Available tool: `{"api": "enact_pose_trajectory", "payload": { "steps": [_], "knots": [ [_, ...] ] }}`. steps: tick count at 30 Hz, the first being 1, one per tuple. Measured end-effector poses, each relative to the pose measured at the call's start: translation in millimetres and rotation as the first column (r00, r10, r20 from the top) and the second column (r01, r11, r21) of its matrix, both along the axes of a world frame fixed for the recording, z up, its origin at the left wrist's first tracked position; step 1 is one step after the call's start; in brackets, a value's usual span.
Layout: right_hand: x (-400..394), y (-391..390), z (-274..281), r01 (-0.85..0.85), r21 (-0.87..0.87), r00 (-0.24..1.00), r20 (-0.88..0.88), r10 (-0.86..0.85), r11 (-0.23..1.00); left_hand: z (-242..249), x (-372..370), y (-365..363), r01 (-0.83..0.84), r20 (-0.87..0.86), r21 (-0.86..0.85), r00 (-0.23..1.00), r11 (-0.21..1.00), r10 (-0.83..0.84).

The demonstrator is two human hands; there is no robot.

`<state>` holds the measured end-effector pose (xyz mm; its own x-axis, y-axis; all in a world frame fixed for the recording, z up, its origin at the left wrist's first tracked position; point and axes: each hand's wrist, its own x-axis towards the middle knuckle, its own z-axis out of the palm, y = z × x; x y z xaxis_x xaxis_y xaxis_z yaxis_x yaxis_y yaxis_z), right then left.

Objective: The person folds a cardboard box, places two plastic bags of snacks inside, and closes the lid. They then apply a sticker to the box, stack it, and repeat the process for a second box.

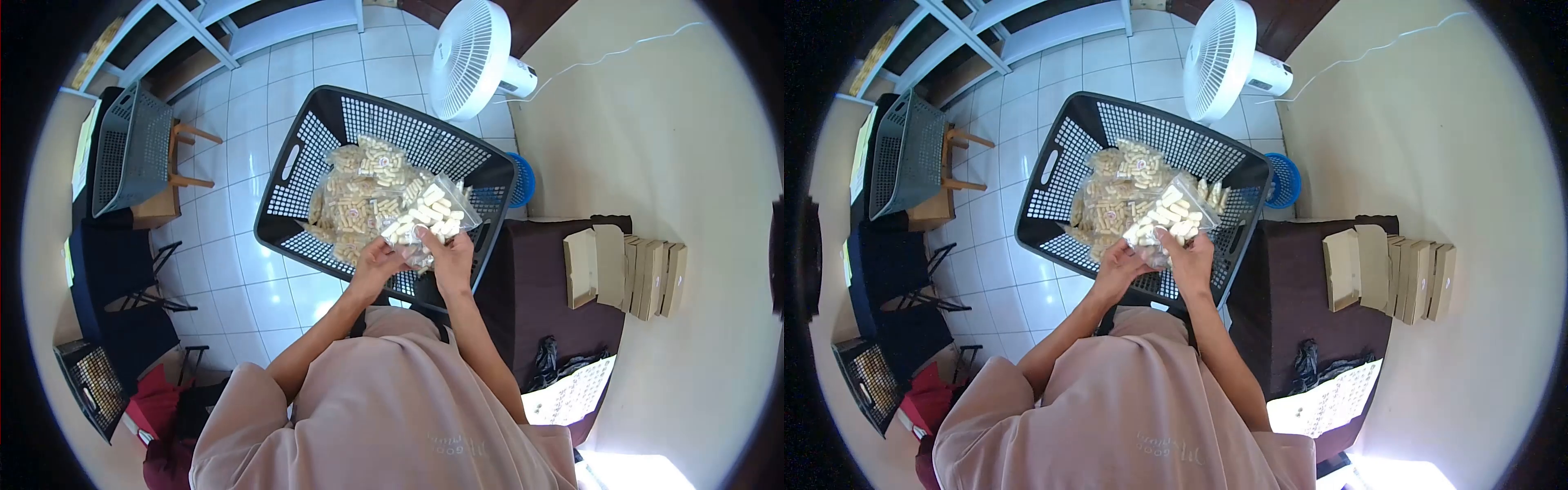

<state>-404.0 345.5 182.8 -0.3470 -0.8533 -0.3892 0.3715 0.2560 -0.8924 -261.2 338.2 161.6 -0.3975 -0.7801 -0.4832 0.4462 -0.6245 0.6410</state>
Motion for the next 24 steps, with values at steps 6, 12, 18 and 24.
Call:
{"api": "enact_pose_trajectory", "payload": {
  "steps": [6, 12, 18, 24],
  "knots": [
    [-24, 23, 12, -0.228, -0.012, 0.940, -0.263, 0.217, 0.974, 6, 5, -37, 0.140, 0.203, -0.417, 0.977, 0.898, -0.057],
    [-48, 57, 20, -0.295, 0.056, 0.916, -0.269, 0.299, 0.954, 25, -46, -45, 0.248, 0.133, -0.383, 0.968, 0.890, -0.212],
    [-78, 84, 33, -0.216, 0.004, 0.953, -0.218, 0.212, 0.976, 21, -56, -27, 0.548, 0.469, -0.641, 0.834, 0.537, -0.291],
    [-96, 79, 62, -0.462, 0.366, 0.716, -0.384, 0.583, 0.808, 9, -63, -30, 0.641, 0.370, -0.659, 0.732, 0.393, -0.572]
  ]
}}
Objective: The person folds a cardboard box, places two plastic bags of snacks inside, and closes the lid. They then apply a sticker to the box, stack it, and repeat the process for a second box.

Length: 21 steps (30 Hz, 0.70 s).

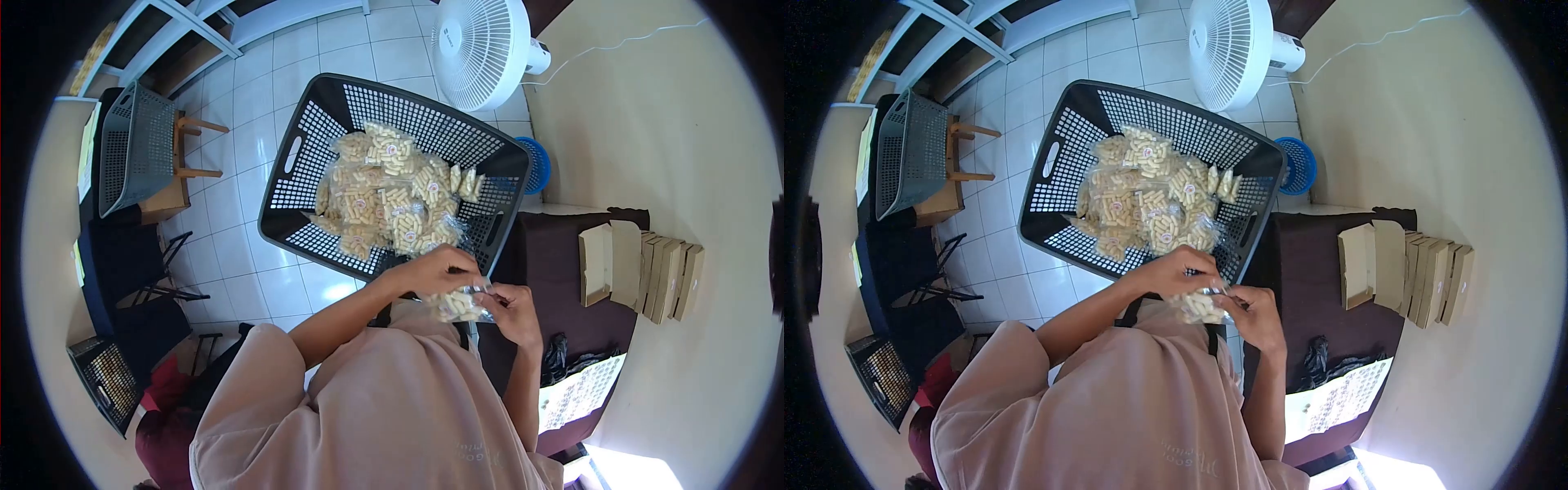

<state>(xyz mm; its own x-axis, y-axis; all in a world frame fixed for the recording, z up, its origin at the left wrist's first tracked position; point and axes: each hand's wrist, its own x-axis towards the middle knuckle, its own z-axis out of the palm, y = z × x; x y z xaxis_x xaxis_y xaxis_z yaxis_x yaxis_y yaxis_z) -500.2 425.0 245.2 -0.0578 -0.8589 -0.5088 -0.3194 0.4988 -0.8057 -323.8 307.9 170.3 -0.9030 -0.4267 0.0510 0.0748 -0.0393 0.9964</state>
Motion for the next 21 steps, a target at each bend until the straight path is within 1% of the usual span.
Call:
{"api": "enact_pose_trajectory", "payload": {
  "steps": [1, 2, 3, 4, 5, 6, 7, 8, 9, 10, 11, 12, 13, 14, 15, 16, 17, 18, 19, 20, 21],
  "knots": [
    [-10, 5, -5, 0.048, 0.008, 0.992, 0.116, -0.049, 0.999, -11, 4, -2, -0.037, 0.002, 0.272, 0.999, 0.962, 0.037],
    [-21, 11, -10, 0.096, 0.024, 0.968, 0.229, -0.099, 0.995, -24, 10, -12, -0.085, 0.053, 0.383, 0.996, 0.920, 0.070],
    [-30, 20, -17, 0.261, 0.000, 0.906, 0.346, -0.245, 0.965, -33, 17, -29, -0.134, 0.105, 0.486, 0.990, 0.864, 0.094],
    [-38, 24, -21, 0.393, 0.058, 0.839, 0.387, -0.383, 0.918, -51, 25, -43, -0.317, 0.246, 0.376, 0.940, 0.871, 0.236],
    [-50, 32, -34, 0.231, -0.042, 0.972, -0.030, -0.232, 0.972, -80, 34, -55, -0.479, 0.363, 0.240, 0.851, 0.844, 0.380],
    [-56, 39, -44, 0.037, -0.061, 0.890, -0.452, -0.060, 0.997, -126, 48, -64, -0.559, 0.402, 0.083, 0.776, 0.825, 0.486],
    [-55, 44, -42, 0.041, -0.060, 0.887, -0.457, -0.064, 0.997, -172, 62, -72, -0.618, 0.421, -0.075, 0.692, 0.782, 0.587],
    [-53, 47, -40, 0.191, -0.051, 0.919, -0.342, -0.197, 0.980, -198, 74, -87, -0.586, 0.604, -0.059, 0.624, 0.808, 0.496],
    [-53, 49, -37, 0.328, -0.026, 0.918, -0.225, -0.326, 0.944, -213, 80, -101, -0.560, 0.759, -0.035, 0.524, 0.828, 0.386],
    [-50, 50, -35, 0.328, -0.024, 0.918, -0.229, -0.324, 0.945, -218, 79, -109, -0.561, 0.759, -0.030, 0.526, 0.828, 0.384],
    [-45, 53, -33, 0.527, -0.041, 0.846, -0.062, -0.529, 0.849, -224, 78, -115, -0.675, 0.810, 0.175, 0.512, 0.717, 0.285],
    [-42, 57, -31, 0.704, -0.023, 0.708, 0.106, -0.698, 0.710, -229, 76, -117, -0.758, 0.838, 0.352, 0.516, 0.549, 0.175],
    [-45, 60, -29, 0.758, 0.010, 0.632, 0.233, -0.739, 0.652, -234, 73, -118, -0.780, 0.815, 0.428, 0.552, 0.457, 0.178],
    [-51, 66, -28, 0.764, 0.006, 0.628, 0.227, -0.745, 0.645, -239, 67, -120, -0.773, 0.811, 0.435, 0.559, 0.463, 0.172],
    [-59, 74, -29, 0.609, -0.033, 0.776, -0.183, -0.604, 0.793, -248, 60, -123, -0.821, 0.835, 0.453, 0.527, 0.348, 0.157],
    [-66, 84, -31, 0.436, 0.024, 0.750, -0.562, -0.349, 0.899, -260, 51, -122, -0.856, 0.857, 0.461, 0.498, 0.232, 0.133],
    [-71, 97, -43, 0.451, -0.069, 0.711, -0.575, -0.405, 0.890, -271, 45, -119, -0.887, 0.872, 0.423, 0.454, 0.186, 0.181],
    [-66, 96, -33, 0.474, -0.073, 0.690, -0.589, -0.422, 0.877, -295, 43, -117, -0.893, 0.859, 0.442, 0.448, 0.082, 0.247],
    [-56, 86, -14, 0.622, -0.059, 0.703, -0.395, -0.591, 0.781, -320, 41, -115, -0.883, 0.844, 0.469, 0.442, -0.017, 0.304],
    [-52, 83, -1, 0.750, -0.019, 0.647, -0.188, -0.739, 0.661, -342, 40, -109, -0.844, 0.763, 0.530, 0.433, -0.081, 0.479],
    [-60, 93, -5, 0.823, -0.076, 0.566, 0.012, -0.825, 0.563, -362, 41, -110, -0.808, 0.721, 0.579, 0.443, -0.111, 0.533]
  ]
}}
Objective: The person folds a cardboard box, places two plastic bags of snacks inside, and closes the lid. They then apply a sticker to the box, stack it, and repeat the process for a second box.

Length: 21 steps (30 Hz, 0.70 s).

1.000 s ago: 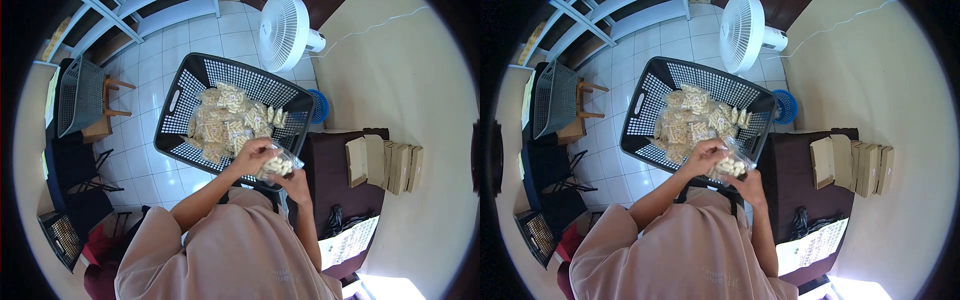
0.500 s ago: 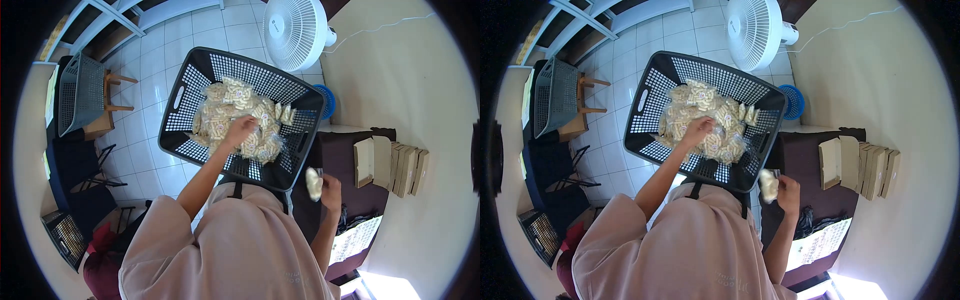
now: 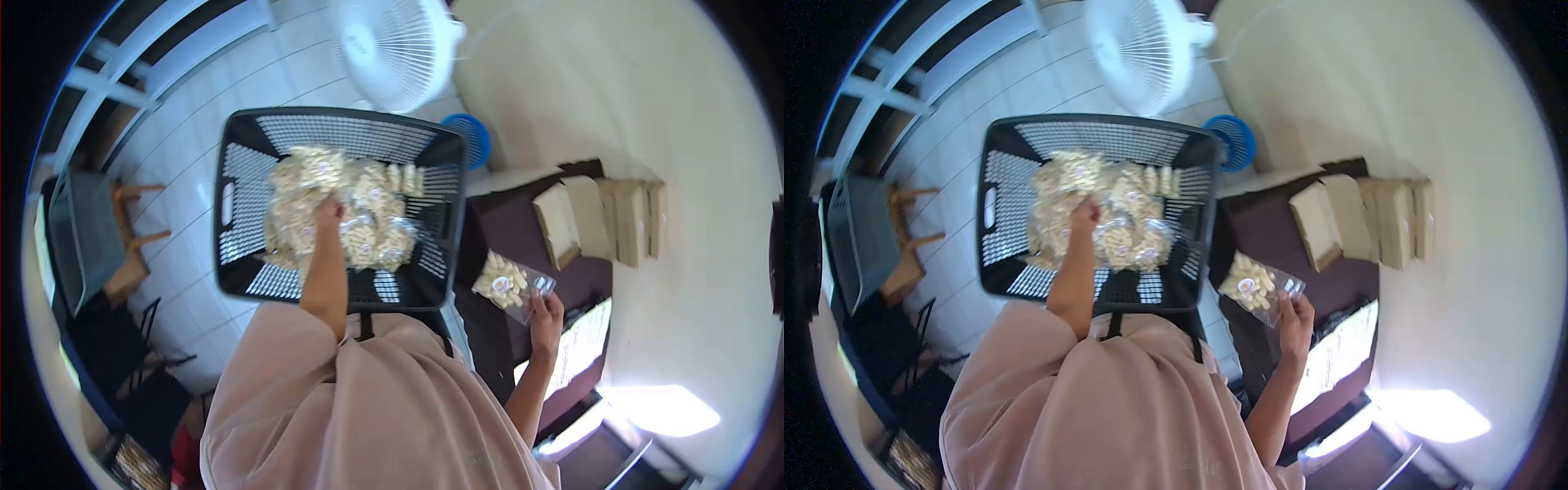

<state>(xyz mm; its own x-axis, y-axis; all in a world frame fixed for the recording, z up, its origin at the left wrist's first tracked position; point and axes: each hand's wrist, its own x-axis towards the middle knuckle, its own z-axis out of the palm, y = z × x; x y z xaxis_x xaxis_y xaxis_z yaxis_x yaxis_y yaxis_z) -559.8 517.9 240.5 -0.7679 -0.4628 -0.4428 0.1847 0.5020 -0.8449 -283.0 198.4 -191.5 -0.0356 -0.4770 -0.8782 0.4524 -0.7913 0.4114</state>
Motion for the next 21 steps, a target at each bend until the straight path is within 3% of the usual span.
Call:
{"api": "enact_pose_trajectory", "payload": {
  "steps": [1, 2, 3, 4, 5, 6, 7, 8, 9, 10, 11, 13, 14, 15, 16, 17, 19, 21],
  "knots": [
    [-7, 5, 7, 0.006, -0.015, 1.000, -0.010, -0.006, 1.000, 6, -2, -2, -0.056, -0.034, 0.007, 0.998, 0.998, 0.056],
    [-15, 8, 10, 0.041, 0.040, 0.992, -0.118, -0.036, 0.998, 19, -8, -5, -0.017, 0.093, -0.053, 0.995, 0.998, 0.022],
    [-24, 11, 11, 0.078, 0.093, 0.974, -0.220, -0.056, 0.993, 30, -5, -6, -0.009, 0.070, -0.072, 0.997, 0.997, 0.014],
    [-39, 22, 8, 0.142, 0.024, 0.976, -0.169, -0.136, 0.990, 54, -9, -8, -0.101, 0.024, -0.050, 0.995, 0.994, 0.102],
    [-54, 29, 5, 0.201, -0.047, 0.973, -0.107, -0.205, 0.978, 91, -15, -3, -0.043, 0.161, -0.108, 0.985, 0.993, 0.060],
    [-62, 26, 13, 0.206, -0.029, 0.964, -0.167, -0.208, 0.978, 101, -8, 0, 0.137, 0.227, -0.201, 0.970, 0.970, -0.090],
    [-74, 26, 15, 0.219, -0.035, 0.960, -0.169, -0.221, 0.975, 131, -2, 4, 0.093, 0.048, -0.222, 0.995, 0.971, -0.084],
    [-88, 28, 16, 0.184, 0.078, 0.936, -0.319, -0.151, 0.980, 165, 8, 6, 0.046, -0.129, -0.233, 0.989, 0.971, -0.077],
    [-104, 28, 16, 0.164, 0.194, 0.891, -0.450, -0.061, 0.967, 190, 17, 10, 0.114, -0.081, -0.267, 0.987, 0.957, -0.140],
    [-124, 31, 9, 0.171, 0.185, 0.891, -0.447, -0.072, 0.968, 204, 26, 13, 0.181, -0.031, -0.298, 0.980, 0.937, -0.199],
    [-146, 37, -4, 0.179, 0.118, 0.917, -0.380, -0.122, 0.977, 194, 43, 13, 0.188, -0.024, -0.305, 0.978, 0.933, -0.205],
    [-177, 36, -33, 0.189, 0.043, 0.940, -0.297, -0.168, 0.981, 162, 82, 6, 0.619, 0.456, -0.343, 0.767, 0.707, -0.451],
    [-191, 30, -46, 0.199, -0.089, 0.943, -0.253, -0.215, 0.976, 182, 80, 9, 0.621, 0.467, -0.347, 0.765, 0.703, -0.445],
    [-202, 23, -55, 0.209, -0.219, 0.946, -0.202, -0.254, 0.953, 215, 73, 12, 0.496, 0.275, -0.430, 0.868, 0.754, -0.414],
    [-211, 13, -60, 0.205, -0.227, 0.950, -0.187, -0.249, 0.952, 239, 65, 19, 0.355, 0.071, -0.482, 0.927, 0.801, -0.368],
    [-218, 3, -64, 0.268, -0.253, 0.954, -0.064, -0.292, 0.930, 248, 60, 24, 0.353, 0.089, -0.484, 0.930, 0.801, -0.356],
    [-223, -10, -84, 0.311, -0.267, 0.950, 0.096, -0.297, 0.912, 266, 54, 31, 0.663, 0.432, -0.467, 0.749, 0.585, -0.503],
    [-243, -16, -116, 0.331, -0.147, 0.938, 0.160, -0.308, 0.932, 278, 36, 44, 0.646, 0.386, -0.495, 0.763, 0.581, -0.518]
  ]
}}
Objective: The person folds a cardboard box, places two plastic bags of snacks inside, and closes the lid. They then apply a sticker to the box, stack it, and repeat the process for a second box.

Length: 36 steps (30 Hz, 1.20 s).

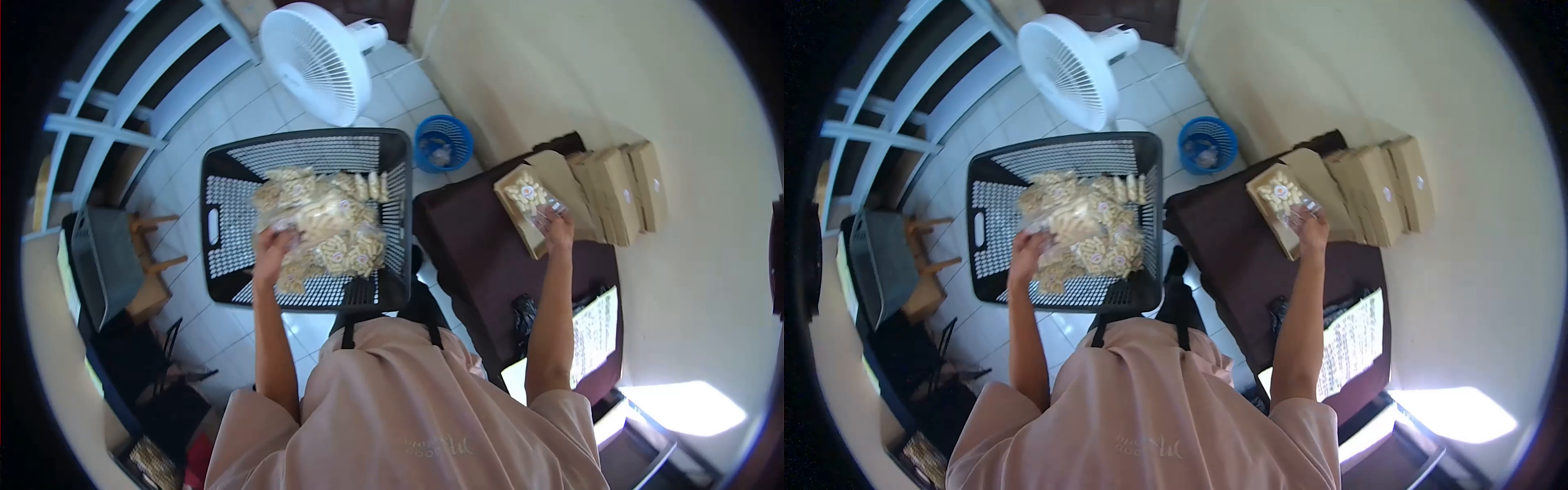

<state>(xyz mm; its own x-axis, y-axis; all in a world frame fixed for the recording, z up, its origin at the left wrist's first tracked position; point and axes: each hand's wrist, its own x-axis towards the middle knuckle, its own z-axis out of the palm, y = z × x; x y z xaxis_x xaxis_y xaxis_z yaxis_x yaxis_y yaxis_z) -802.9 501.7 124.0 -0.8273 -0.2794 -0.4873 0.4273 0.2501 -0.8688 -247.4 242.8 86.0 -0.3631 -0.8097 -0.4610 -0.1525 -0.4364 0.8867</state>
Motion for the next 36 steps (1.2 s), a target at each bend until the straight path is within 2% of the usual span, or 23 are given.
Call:
{"api": "enact_pose_trajectory", "payload": {
  "steps": [1, 2, 3, 4, 5, 6, 8, 9, 11, 13, 14, 15, 16, 17, 18, 20, 21, 23, 26, 31, 33, 34, 36],
  "knots": [
    [-33, 18, -52, -0.140, -0.006, 0.990, 0.015, 0.140, 0.990, 14, -15, 7, 0.011, -0.087, -0.026, 0.996, 1.000, -0.013],
    [-27, 11, -54, -0.165, -0.019, 0.985, 0.040, 0.166, 0.986, 30, -31, 15, 0.025, -0.175, -0.055, 0.984, 0.998, -0.034],
    [-18, 9, -45, -0.262, 0.441, 0.867, -0.282, 0.410, 0.858, 46, -47, 23, 0.007, -0.153, -0.064, 0.988, 0.998, -0.016],
    [-12, 11, -40, -0.111, 0.805, 0.582, -0.423, 0.695, 0.583, 62, -65, 31, -0.012, -0.164, -0.063, 0.987, 0.998, 0.001],
    [-12, 16, -51, 0.023, 0.767, 0.621, -0.514, 0.592, 0.642, 74, -79, 35, -0.025, -0.180, -0.061, 0.984, 0.998, 0.014],
    [-8, 17, -45, 0.016, 0.762, 0.621, -0.515, 0.591, 0.647, 81, -89, 38, -0.029, -0.174, -0.068, 0.985, 0.997, 0.017],
    [24, 7, 0, 0.383, 0.659, 0.169, -0.738, 0.653, 0.647, 93, -107, 44, 0.111, -0.115, -0.172, 0.985, 0.979, -0.132],
    [36, 4, 13, 0.383, 0.659, 0.174, -0.740, 0.650, 0.647, 106, -120, 49, 0.115, -0.148, -0.096, 0.981, 0.989, -0.128],
    [63, -1, 40, -0.186, 0.454, 0.569, -0.673, 0.472, 0.872, 118, -142, 57, 0.192, -0.114, -0.136, 0.971, 0.972, -0.208],
    [104, -13, 78, -0.462, 0.260, 0.682, -0.507, 0.527, 0.848, 133, -172, 70, 0.246, -0.116, -0.201, 0.955, 0.948, -0.272],
    [120, -15, 78, -0.492, 0.147, 0.732, -0.463, 0.500, 0.858, 139, -186, 79, 0.260, -0.118, -0.203, 0.951, 0.944, -0.287],
    [134, -16, 90, -0.482, 0.118, 0.827, -0.268, 0.495, 0.868, 143, -199, 86, 0.300, 0.009, -0.408, 0.946, 0.862, -0.324],
    [142, -16, 98, -0.483, -0.061, 0.875, 0.007, 0.484, 0.873, 150, -213, 94, 0.344, 0.136, -0.588, 0.934, 0.732, -0.329],
    [143, -13, 100, -0.521, -0.149, 0.817, 0.201, 0.541, 0.841, 159, -229, 104, 0.337, 0.114, -0.612, 0.933, 0.716, -0.341],
    [146, -11, 108, -0.462, -0.295, 0.755, 0.364, 0.545, 0.836, 157, -241, 114, 0.344, 0.112, -0.613, 0.929, 0.711, -0.353],
    [156, -10, 114, -0.105, -0.597, 0.711, 0.514, 0.479, 0.796, 150, -258, 137, 0.371, 0.197, -0.786, 0.908, 0.495, -0.369],
    [156, -9, 111, -0.098, -0.596, 0.718, 0.512, 0.472, 0.797, 149, -268, 147, 0.375, 0.194, -0.787, 0.905, 0.491, -0.379],
    [153, -2, 99, -0.078, -0.570, 0.870, 0.362, 0.335, 0.818, 148, -286, 169, 0.469, 0.207, -0.751, 0.835, 0.464, -0.510],
    [121, 26, 76, -0.214, -0.502, 0.892, 0.249, 0.377, 0.838, 149, -303, 187, 0.526, 0.042, -0.585, 0.780, 0.617, -0.624],
    [76, 62, 82, -0.310, -0.267, 0.941, 0.050, 0.334, 0.913, 139, -338, 186, 0.558, -0.031, -0.610, 0.693, 0.563, -0.720],
    [50, 80, 72, -0.343, -0.045, 0.937, -0.094, 0.338, 0.938, 137, -354, 182, 0.563, -0.023, -0.590, 0.705, 0.579, -0.709],
    [37, 87, 75, -0.337, -0.046, 0.939, -0.095, 0.331, 0.941, 130, -362, 180, 0.529, -0.019, -0.558, 0.762, 0.640, -0.647],
    [14, 99, 87, -0.368, 0.432, 0.691, -0.466, 0.553, 0.824, 110, -380, 168, 0.471, -0.002, -0.533, 0.830, 0.703, -0.558]
  ]
}}
